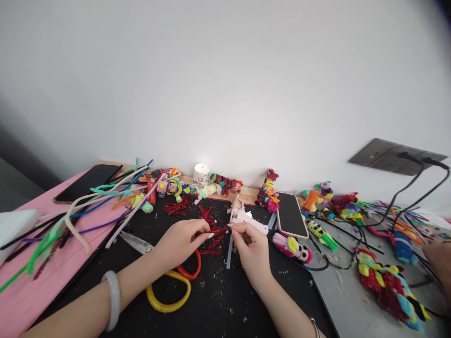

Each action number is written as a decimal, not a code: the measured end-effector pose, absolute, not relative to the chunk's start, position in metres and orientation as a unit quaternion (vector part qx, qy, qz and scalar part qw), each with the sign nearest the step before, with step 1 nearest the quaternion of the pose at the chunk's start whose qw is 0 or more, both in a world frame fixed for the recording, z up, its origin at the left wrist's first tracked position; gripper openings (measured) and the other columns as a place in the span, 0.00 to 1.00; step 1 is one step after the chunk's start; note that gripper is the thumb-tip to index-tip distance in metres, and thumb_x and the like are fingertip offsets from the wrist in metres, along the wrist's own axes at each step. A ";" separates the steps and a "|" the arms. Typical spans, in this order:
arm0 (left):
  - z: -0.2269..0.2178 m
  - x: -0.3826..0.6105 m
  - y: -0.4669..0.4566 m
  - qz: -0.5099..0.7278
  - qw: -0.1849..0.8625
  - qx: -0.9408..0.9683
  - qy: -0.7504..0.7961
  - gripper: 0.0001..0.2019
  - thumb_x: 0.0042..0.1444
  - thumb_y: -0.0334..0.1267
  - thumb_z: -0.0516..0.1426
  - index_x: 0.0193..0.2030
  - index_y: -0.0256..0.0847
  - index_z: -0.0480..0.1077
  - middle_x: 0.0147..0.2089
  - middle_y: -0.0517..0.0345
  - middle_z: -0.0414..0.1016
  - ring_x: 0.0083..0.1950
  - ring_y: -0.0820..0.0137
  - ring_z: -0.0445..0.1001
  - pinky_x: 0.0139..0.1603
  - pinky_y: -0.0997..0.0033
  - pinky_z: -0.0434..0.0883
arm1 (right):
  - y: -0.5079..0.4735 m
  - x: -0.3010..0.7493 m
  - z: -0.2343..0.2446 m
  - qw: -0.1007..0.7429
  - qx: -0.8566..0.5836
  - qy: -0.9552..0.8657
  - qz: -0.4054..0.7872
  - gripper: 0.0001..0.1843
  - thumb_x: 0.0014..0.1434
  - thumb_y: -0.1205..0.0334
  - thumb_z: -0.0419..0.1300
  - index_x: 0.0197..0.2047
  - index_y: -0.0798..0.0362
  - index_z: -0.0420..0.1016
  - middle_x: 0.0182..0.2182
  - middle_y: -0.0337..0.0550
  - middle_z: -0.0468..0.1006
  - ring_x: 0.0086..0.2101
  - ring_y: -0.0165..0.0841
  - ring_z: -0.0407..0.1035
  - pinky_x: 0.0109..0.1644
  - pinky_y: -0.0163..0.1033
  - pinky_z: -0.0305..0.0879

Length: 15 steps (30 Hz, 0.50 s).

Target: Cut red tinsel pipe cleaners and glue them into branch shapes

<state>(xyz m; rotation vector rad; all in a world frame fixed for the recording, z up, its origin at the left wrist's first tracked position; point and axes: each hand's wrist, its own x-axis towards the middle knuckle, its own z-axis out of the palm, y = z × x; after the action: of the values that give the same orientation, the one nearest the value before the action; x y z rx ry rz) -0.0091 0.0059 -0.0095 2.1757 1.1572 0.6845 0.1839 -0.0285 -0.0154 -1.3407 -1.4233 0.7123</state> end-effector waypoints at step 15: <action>-0.002 -0.010 0.003 0.260 0.234 0.817 0.458 0.13 0.63 0.43 0.49 0.32 0.40 0.68 0.25 0.62 0.70 0.25 0.72 0.66 0.27 0.74 0.60 | -0.032 0.188 -0.017 0.528 -0.524 -0.587 0.321 0.21 0.66 0.52 0.46 0.23 0.51 0.52 0.19 0.33 0.53 0.22 0.28 0.49 0.25 0.35 0.47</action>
<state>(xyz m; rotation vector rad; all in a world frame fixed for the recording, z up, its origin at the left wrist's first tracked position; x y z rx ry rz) -0.0102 0.0027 -0.0024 2.2436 1.2585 0.7151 0.1878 -0.0322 -0.0175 -1.2512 -1.4028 0.7665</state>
